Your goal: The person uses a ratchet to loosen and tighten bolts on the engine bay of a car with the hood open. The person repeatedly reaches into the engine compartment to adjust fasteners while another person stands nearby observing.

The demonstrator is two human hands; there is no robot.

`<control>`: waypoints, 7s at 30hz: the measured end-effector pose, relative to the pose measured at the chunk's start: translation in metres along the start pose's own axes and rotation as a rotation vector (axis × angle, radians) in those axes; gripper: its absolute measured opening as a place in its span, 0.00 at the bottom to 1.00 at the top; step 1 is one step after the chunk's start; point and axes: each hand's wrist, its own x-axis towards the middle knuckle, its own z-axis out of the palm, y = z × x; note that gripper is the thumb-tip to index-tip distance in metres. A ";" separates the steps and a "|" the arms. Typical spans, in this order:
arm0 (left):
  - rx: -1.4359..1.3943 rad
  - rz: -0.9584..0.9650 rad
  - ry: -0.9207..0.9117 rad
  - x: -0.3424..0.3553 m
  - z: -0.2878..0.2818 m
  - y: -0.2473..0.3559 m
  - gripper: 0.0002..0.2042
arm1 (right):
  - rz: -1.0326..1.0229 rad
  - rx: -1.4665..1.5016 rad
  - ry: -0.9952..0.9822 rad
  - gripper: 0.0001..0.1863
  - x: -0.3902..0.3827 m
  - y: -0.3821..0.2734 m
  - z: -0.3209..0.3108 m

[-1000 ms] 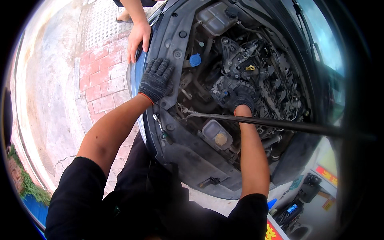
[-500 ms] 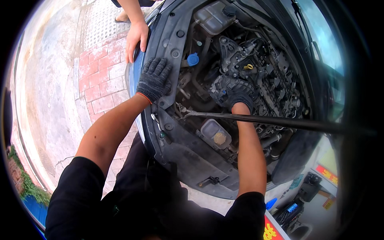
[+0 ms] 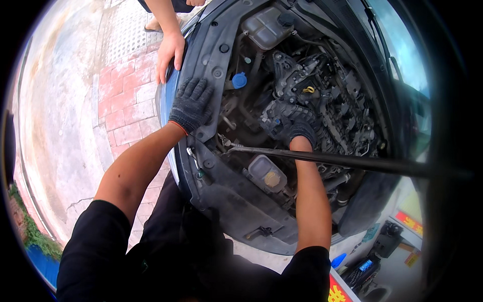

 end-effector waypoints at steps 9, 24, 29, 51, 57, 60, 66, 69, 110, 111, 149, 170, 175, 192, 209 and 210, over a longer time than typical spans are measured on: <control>-0.010 -0.032 -0.060 0.000 -0.004 0.002 0.30 | -0.132 0.032 0.170 0.22 0.035 0.025 0.046; -0.036 -0.020 -0.031 0.001 -0.001 0.001 0.32 | -0.144 0.116 0.072 0.33 0.023 0.023 0.039; -0.024 -0.019 -0.057 -0.001 -0.002 0.001 0.33 | -0.252 0.058 0.182 0.22 -0.007 0.000 0.005; -0.050 -0.009 -0.026 0.000 -0.003 0.001 0.32 | -0.182 -0.111 -0.057 0.40 -0.004 -0.001 -0.007; -0.036 0.000 -0.025 0.001 -0.003 0.001 0.31 | -0.186 -0.074 -0.027 0.39 -0.001 0.005 0.004; -0.043 -0.017 -0.035 0.000 -0.001 0.001 0.31 | -0.165 -0.022 0.018 0.32 -0.004 0.002 0.002; -0.038 -0.012 -0.027 -0.001 -0.003 0.000 0.31 | -0.099 -0.042 -0.067 0.27 -0.012 -0.014 -0.018; -0.047 -0.010 -0.034 -0.001 -0.001 0.000 0.31 | -0.198 0.078 0.134 0.27 -0.005 0.012 0.006; -0.022 -0.011 -0.055 -0.001 -0.002 -0.001 0.31 | -0.070 -0.125 -0.212 0.36 -0.006 -0.011 -0.014; -0.018 -0.011 -0.054 -0.001 -0.003 -0.001 0.30 | -0.014 -0.081 -0.244 0.36 -0.007 -0.015 -0.021; 0.039 0.354 -0.708 0.135 0.097 0.219 0.26 | 0.319 0.645 0.746 0.11 -0.232 0.096 0.239; 0.080 0.347 -0.799 0.141 0.072 0.233 0.24 | 0.280 0.666 0.789 0.14 -0.239 0.101 0.233; 0.192 0.336 -0.777 0.144 0.060 0.250 0.22 | 0.255 0.764 0.719 0.14 -0.237 0.102 0.232; 0.158 0.469 -0.775 0.147 0.038 0.257 0.20 | 0.298 0.728 0.707 0.19 -0.238 0.100 0.239; 0.110 0.478 -0.857 0.151 0.044 0.254 0.20 | 0.294 0.724 0.771 0.16 -0.238 0.099 0.238; 0.095 0.474 -0.878 0.153 0.044 0.254 0.21 | 0.297 0.719 0.759 0.16 -0.237 0.100 0.238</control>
